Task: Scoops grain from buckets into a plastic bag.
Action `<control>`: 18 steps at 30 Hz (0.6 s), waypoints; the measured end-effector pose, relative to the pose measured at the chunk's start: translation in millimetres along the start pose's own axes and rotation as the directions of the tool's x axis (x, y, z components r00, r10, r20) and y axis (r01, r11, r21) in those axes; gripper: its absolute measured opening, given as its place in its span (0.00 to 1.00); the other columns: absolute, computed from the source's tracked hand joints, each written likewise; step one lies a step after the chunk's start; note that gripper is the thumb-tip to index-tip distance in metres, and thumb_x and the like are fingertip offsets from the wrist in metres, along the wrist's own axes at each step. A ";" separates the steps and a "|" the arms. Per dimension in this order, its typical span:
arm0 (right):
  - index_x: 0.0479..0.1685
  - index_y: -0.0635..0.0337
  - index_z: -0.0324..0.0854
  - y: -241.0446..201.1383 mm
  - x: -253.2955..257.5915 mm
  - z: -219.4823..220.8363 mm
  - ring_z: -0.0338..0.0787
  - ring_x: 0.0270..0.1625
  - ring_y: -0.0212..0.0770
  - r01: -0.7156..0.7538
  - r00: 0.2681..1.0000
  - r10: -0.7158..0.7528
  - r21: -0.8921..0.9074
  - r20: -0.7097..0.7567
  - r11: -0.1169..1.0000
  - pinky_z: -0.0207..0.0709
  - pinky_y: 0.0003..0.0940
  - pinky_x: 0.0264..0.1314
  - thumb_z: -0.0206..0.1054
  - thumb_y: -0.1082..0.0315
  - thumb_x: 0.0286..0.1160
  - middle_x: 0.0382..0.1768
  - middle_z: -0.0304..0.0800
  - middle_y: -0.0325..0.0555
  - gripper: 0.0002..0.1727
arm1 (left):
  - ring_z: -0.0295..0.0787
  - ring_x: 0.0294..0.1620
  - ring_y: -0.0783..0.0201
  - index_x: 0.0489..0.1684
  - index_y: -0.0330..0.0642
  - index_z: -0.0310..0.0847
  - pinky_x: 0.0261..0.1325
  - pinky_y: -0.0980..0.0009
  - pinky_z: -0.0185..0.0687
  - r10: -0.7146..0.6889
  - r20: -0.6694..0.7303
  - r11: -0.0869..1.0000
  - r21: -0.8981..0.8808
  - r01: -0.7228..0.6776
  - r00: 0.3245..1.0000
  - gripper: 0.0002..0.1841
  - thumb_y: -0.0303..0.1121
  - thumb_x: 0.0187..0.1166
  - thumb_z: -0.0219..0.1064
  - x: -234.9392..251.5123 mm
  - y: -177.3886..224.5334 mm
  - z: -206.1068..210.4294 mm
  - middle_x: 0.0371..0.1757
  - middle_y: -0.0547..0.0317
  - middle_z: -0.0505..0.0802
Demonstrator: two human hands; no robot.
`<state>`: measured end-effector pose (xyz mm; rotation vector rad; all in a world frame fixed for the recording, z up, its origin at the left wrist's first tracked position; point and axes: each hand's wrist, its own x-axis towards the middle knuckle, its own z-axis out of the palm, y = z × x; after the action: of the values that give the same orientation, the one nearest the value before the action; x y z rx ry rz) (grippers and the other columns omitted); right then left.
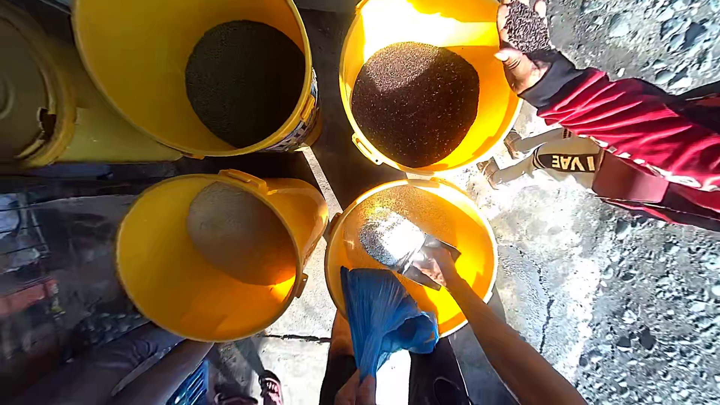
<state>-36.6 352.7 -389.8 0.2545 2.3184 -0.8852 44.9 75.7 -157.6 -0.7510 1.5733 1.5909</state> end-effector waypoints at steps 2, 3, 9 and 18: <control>0.42 0.66 0.90 -2.8 -7.9 -13.4 0.93 0.48 0.64 0.016 1.000 -0.015 -0.010 0.021 1.000 0.80 0.66 0.57 0.72 0.47 0.69 0.39 0.94 0.61 0.25 | 0.72 0.17 0.79 0.27 0.53 0.77 0.28 0.78 0.74 0.001 -0.011 1.000 -0.002 -0.001 1.000 0.15 0.36 0.88 0.51 -2.2 -5.0 9.3 0.15 0.79 0.75; 0.44 0.66 0.90 -5.4 -12.1 -20.8 0.93 0.50 0.64 0.020 0.999 -0.019 -0.031 0.047 0.999 0.80 0.66 0.59 0.71 0.47 0.70 0.41 0.94 0.62 0.26 | 0.72 0.17 0.79 0.27 0.53 0.78 0.27 0.78 0.74 0.015 -0.019 1.000 0.002 -0.015 1.000 0.15 0.37 0.88 0.52 -2.4 -7.0 12.5 0.15 0.78 0.75; 0.44 0.65 0.89 -26.7 -70.2 -82.0 0.93 0.49 0.65 0.086 0.989 -0.075 -0.085 0.125 0.993 0.81 0.66 0.56 0.71 0.46 0.72 0.40 0.94 0.62 0.26 | 0.70 0.15 0.80 0.25 0.56 0.78 0.25 0.80 0.73 0.101 -0.085 0.992 -0.069 -0.107 0.991 0.16 0.40 0.87 0.54 -4.4 -3.2 23.0 0.14 0.79 0.74; 0.29 0.61 0.87 -39.2 -195.2 -154.4 0.94 0.31 0.57 0.243 0.969 -0.248 -0.197 0.000 0.950 0.84 0.61 0.37 0.76 0.48 0.64 0.24 0.90 0.53 0.22 | 0.67 0.13 0.78 0.26 0.54 0.78 0.22 0.80 0.73 0.164 -0.132 0.970 -0.161 -0.184 0.978 0.17 0.45 0.87 0.54 -16.8 11.8 32.7 0.13 0.77 0.70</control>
<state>24.0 432.6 -158.7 -0.1104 2.4756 -0.7649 47.3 106.9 -135.0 -0.8312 1.6382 1.8590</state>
